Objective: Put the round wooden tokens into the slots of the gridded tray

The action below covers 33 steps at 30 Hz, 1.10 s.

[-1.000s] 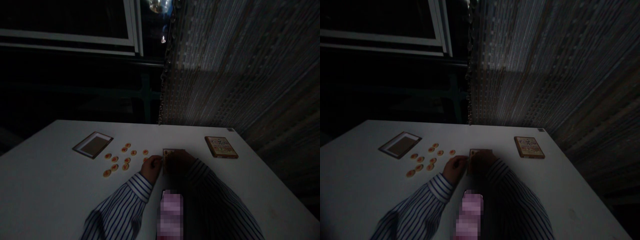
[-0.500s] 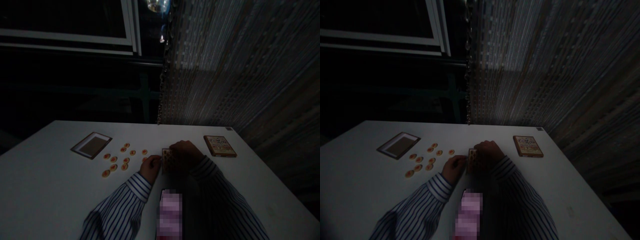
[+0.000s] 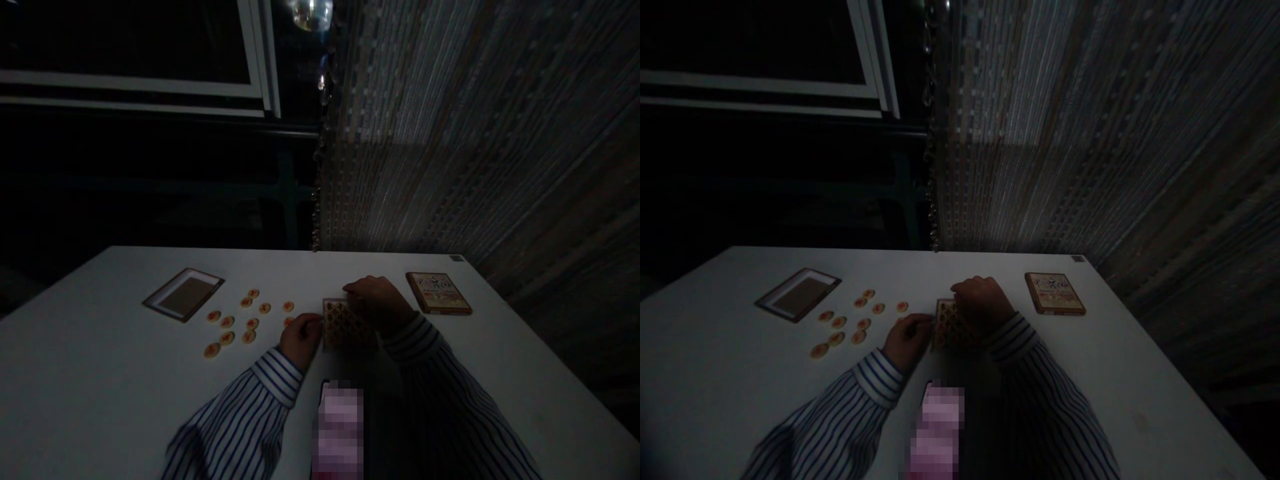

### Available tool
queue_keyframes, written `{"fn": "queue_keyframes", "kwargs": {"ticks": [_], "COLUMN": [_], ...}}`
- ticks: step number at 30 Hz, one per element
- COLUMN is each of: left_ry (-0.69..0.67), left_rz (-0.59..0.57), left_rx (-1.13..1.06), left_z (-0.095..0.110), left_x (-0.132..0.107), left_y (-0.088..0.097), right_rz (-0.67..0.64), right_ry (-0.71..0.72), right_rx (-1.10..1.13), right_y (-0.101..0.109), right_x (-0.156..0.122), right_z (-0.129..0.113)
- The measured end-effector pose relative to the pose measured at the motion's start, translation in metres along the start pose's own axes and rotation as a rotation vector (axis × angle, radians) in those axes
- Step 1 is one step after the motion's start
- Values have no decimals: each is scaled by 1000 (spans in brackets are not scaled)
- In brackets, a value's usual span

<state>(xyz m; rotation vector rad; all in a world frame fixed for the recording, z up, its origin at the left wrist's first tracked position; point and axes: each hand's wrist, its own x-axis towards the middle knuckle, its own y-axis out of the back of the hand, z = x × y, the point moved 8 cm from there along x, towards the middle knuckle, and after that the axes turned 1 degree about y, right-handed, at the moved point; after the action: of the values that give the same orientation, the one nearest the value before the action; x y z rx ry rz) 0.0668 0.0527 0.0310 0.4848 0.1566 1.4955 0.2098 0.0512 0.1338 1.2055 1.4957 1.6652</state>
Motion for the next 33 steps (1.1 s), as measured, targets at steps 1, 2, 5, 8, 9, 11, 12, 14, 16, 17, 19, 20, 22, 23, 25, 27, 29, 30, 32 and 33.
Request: {"fn": "queue_keyframes", "kwargs": {"ticks": [1,2,5,8,9,11,12,14,16,17,19,20,22,23,25,27,29,30,32,33], "left_ry": [-17,-39,-127,-213,-237,-275,-290,-316,-333,-338,-339,-339,-346,-349,-357,-363,-367,-369,-372,-375], "left_rz": [8,13,10,9,10,-5,-22,-61,-101,-120,-157,-169,-191,-196,-206,-203,-176,-162,-124,-108], "left_rx": [17,37,97,121,130,152,161,168,172,179,200,213,230,233,233,227,215,210,205,208], "left_z": [1,3,13,24,28,34,37,41,45,45,46,47,48,48,50,51,51,51,50,49], "left_x": [-1,-2,-5,-9,-10,-13,-14,-18,-22,-24,-28,-29,-32,-33,-34,-35,-35,-34,-33,-33], "left_y": [1,1,2,5,5,5,5,2,0,-2,-5,-6,-6,-6,-3,2,9,13,21,24], "right_rz": [3,6,3,7,7,10,13,22,18,13,-4,-11,-27,-34,-37,-34,-31,-27,-15,-4], "right_ry": [4,8,12,1,-1,-2,0,1,3,2,-3,-7,-11,-9,-5,1,14,22,40,48], "right_rx": [2,4,-1,-10,-11,-11,-9,-5,-1,3,8,8,2,-4,-17,-26,-24,-19,-11,-10], "right_y": [1,1,1,2,2,3,4,5,5,5,5,4,3,2,1,1,1,2,3,4], "right_x": [0,0,0,0,0,0,0,0,-1,-1,-2,-2,-2,-2,-1,-1,-1,-1,-2,-2], "right_z": [0,0,0,0,0,-1,-1,-2,-3,-3,-4,-4,-5,-5,-6,-7,-9,-10,-15,-17]}}
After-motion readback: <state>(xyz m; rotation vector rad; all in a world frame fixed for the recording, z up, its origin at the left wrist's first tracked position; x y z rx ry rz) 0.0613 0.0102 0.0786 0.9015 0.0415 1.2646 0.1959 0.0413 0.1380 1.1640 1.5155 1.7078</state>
